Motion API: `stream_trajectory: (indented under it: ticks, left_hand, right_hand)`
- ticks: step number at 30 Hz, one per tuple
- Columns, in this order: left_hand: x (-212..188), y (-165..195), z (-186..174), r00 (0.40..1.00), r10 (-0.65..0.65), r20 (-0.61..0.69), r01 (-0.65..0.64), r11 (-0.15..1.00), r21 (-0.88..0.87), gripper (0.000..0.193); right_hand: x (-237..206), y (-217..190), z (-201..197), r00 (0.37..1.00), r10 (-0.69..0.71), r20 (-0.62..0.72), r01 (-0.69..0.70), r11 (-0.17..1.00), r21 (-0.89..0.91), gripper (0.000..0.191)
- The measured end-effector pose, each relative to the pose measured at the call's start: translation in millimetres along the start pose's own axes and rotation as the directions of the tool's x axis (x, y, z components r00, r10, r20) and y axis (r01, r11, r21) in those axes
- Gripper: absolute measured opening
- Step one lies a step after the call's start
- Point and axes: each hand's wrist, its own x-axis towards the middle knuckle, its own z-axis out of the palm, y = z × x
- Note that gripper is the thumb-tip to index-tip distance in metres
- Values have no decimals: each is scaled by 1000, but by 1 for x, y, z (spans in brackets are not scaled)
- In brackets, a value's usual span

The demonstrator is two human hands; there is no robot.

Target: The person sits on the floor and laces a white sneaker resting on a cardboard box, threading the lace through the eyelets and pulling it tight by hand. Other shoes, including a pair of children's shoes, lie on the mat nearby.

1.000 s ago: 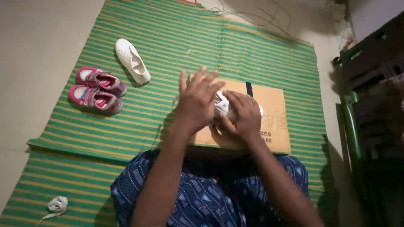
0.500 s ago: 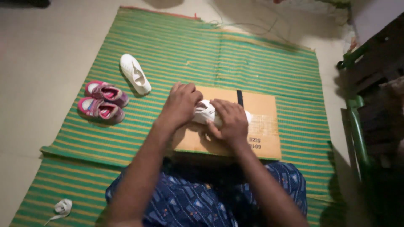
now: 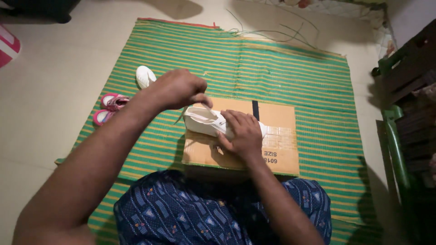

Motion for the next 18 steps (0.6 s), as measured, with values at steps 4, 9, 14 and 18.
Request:
stream_trajectory:
  ticks: [4, 9, 14, 18]
  left_hand:
    - [0, -11, -5, 985, -110, 133, 68, 955, 289, 6]
    - [-5, -67, -31, 955, -295, 2, 275, 892, 359, 19]
    - [-14, -95, -33, 800, -536, -270, 503, 844, -186, 30]
    - [-12, -45, 43, 950, -274, -152, 108, 742, -662, 27]
  right_hand:
    - [1, -2, 0, 1000, 4, -5, -4, 1000, -5, 55]
    - [2, -9, -3, 1000, -3, -14, 3, 1000, -25, 55]
    - [2, -15, -5, 1000, 5, -8, -5, 1000, -4, 54]
    - [2, -14, -2, 1000, -7, -19, 7, 1000, -18, 54]
